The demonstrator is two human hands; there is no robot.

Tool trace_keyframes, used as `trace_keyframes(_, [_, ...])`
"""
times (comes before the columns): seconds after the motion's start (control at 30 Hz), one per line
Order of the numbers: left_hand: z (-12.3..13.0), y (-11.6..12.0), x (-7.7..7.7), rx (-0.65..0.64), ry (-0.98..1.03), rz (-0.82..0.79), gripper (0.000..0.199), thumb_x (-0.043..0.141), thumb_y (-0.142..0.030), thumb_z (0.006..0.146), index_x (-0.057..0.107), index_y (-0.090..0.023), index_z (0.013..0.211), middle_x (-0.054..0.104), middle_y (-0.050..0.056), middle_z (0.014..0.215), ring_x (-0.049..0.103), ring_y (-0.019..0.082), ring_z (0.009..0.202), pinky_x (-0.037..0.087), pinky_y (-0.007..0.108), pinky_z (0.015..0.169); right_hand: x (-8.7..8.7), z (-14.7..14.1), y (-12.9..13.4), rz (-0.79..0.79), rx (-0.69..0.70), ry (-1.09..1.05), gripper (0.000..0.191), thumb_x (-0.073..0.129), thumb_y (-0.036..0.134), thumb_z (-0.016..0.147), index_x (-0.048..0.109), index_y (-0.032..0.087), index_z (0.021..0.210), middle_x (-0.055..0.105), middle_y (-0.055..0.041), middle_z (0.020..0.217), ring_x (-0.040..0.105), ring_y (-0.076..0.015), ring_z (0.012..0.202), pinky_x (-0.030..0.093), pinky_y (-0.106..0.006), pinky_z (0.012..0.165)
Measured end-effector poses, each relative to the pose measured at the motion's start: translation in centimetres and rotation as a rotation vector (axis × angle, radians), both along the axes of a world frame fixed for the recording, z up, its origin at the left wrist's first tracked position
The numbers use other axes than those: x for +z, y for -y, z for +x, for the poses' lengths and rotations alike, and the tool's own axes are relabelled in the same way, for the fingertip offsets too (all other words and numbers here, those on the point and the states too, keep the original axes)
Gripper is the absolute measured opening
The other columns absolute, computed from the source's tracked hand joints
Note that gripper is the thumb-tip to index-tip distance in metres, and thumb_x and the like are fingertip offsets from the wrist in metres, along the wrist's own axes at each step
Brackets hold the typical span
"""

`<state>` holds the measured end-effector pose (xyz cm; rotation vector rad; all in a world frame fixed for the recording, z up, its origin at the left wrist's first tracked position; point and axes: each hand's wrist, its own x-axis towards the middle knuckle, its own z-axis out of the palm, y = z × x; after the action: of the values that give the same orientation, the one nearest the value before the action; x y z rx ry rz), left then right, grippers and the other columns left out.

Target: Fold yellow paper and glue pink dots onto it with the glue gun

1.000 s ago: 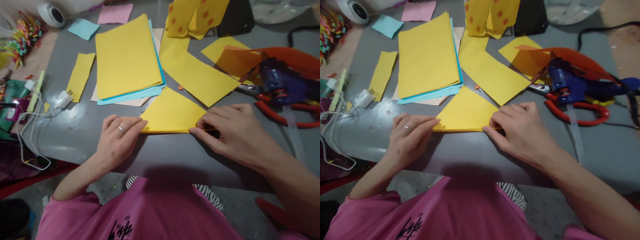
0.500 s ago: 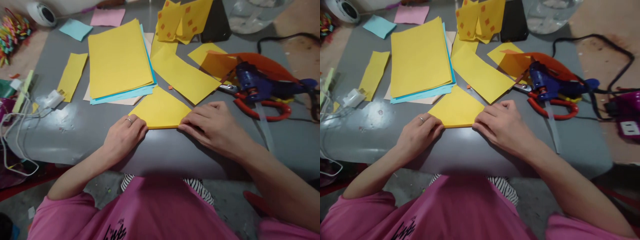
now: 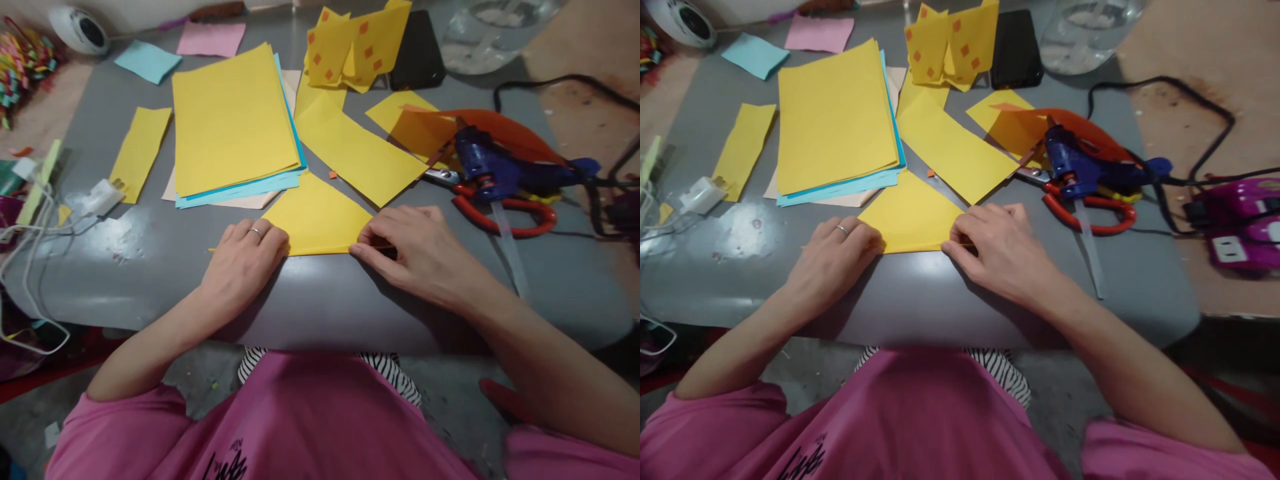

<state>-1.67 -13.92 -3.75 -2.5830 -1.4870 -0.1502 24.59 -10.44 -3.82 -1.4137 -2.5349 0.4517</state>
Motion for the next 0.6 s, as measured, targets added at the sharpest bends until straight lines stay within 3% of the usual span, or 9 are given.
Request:
trace_keyframes(0.1, [0.6, 0.4, 0.4, -0.183, -0.052, 0.045, 0.033, 0.044, -0.014, 0.100, 0.060, -0.025, 0.126, 0.064, 0.009, 0.112, 0.055, 0.024, 0.095, 0.045, 0.037, 0.080, 0.0, 0.0, 0.0, 0.005, 0.015, -0.009, 0.024, 0.050, 0.039, 0.094, 0.058, 0.023, 0.078, 0.070, -0.0047, 0.082, 0.062, -0.0248, 0.085, 0.032, -0.040, 0.078])
trace_keyframes(0.2, [1.2, 0.6, 0.9, -0.321, -0.141, -0.031, 0.044, 0.043, -0.010, 0.099, 0.051, -0.022, 0.140, 0.063, 0.010, 0.110, 0.054, 0.023, 0.090, 0.046, 0.037, 0.078, 0.1, 0.1, -0.1, 0.008, 0.024, -0.035, 0.024, 0.051, 0.040, 0.094, 0.059, 0.023, 0.078, 0.070, -0.0041, 0.082, 0.062, -0.0236, 0.083, 0.032, -0.039, 0.077])
trace_keyframes(0.6, [1.4, 0.9, 1.1, -0.331, -0.211, -0.021, 0.049, 0.046, -0.008, 0.096, 0.048, -0.018, 0.144, 0.065, 0.008, 0.111, 0.055, 0.023, 0.087, 0.047, 0.037, 0.074, 0.7, 2.0, -0.3, 0.012, -0.054, 0.071, 0.023, 0.051, 0.035, 0.091, 0.059, 0.022, 0.074, 0.068, -0.0042, 0.079, 0.058, -0.0236, 0.080, 0.027, -0.036, 0.069])
